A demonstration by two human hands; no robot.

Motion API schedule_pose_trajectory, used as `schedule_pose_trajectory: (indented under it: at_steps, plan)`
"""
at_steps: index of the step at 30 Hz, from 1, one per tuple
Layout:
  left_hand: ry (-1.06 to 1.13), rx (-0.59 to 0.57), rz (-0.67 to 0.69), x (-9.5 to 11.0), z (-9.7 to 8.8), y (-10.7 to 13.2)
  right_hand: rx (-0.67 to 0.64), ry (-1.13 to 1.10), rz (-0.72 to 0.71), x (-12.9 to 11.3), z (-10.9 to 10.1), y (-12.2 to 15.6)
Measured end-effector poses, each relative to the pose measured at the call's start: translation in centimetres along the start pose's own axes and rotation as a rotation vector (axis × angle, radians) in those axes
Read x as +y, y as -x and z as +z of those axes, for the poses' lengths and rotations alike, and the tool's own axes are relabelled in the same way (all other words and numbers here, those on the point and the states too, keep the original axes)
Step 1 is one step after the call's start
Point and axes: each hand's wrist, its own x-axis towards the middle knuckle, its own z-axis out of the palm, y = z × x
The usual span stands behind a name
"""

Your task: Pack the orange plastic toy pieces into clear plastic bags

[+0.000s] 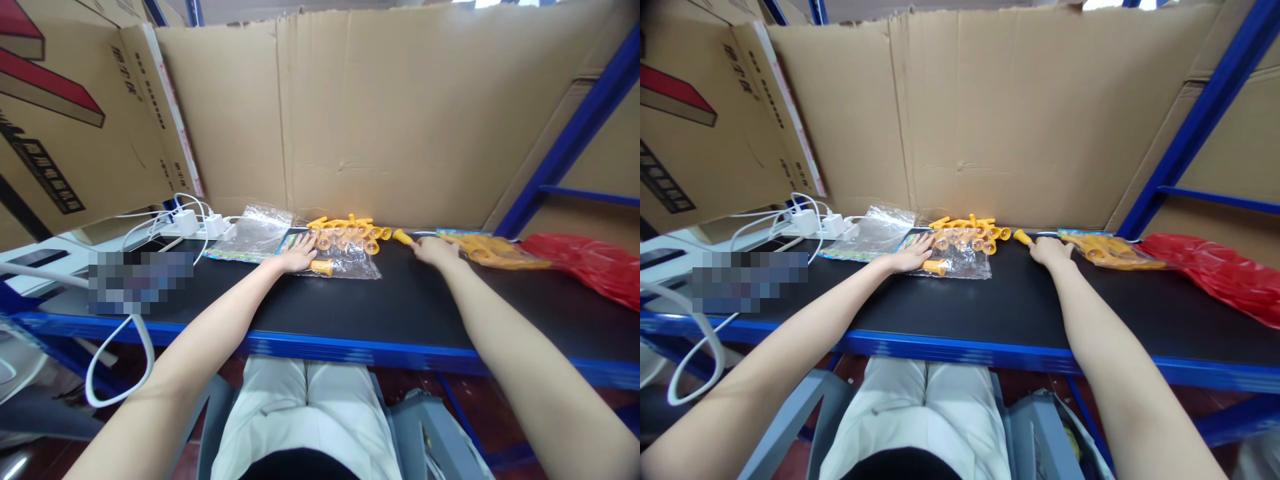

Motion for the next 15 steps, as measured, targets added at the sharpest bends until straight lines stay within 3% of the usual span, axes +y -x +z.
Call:
schedule_pose_trajectory:
  at_steps: [3,6,12,15]
  plan:
    - [-0.003,-0.005,-0.009,0.0,0.0,0.1,-0.019,0.033,0.001,-1.0,-1.1,0.7]
    - [-0.02,-0.015,-0.008,-0.1,0.0,0.0,-0.042,-0.005,-0.096,-1.7,-1.3,1.2]
    - [-0.074,-0.054,-0.014,0.2,-0.3,0.4,-0.271,-0.247,-0.16,-2.6,-1.6,2.0]
    - [-0.125,-0.083,-0.021,0.5,-0.5,0.7,-0.275,-0.168,-0.171,-2.3,-2.3,2.3]
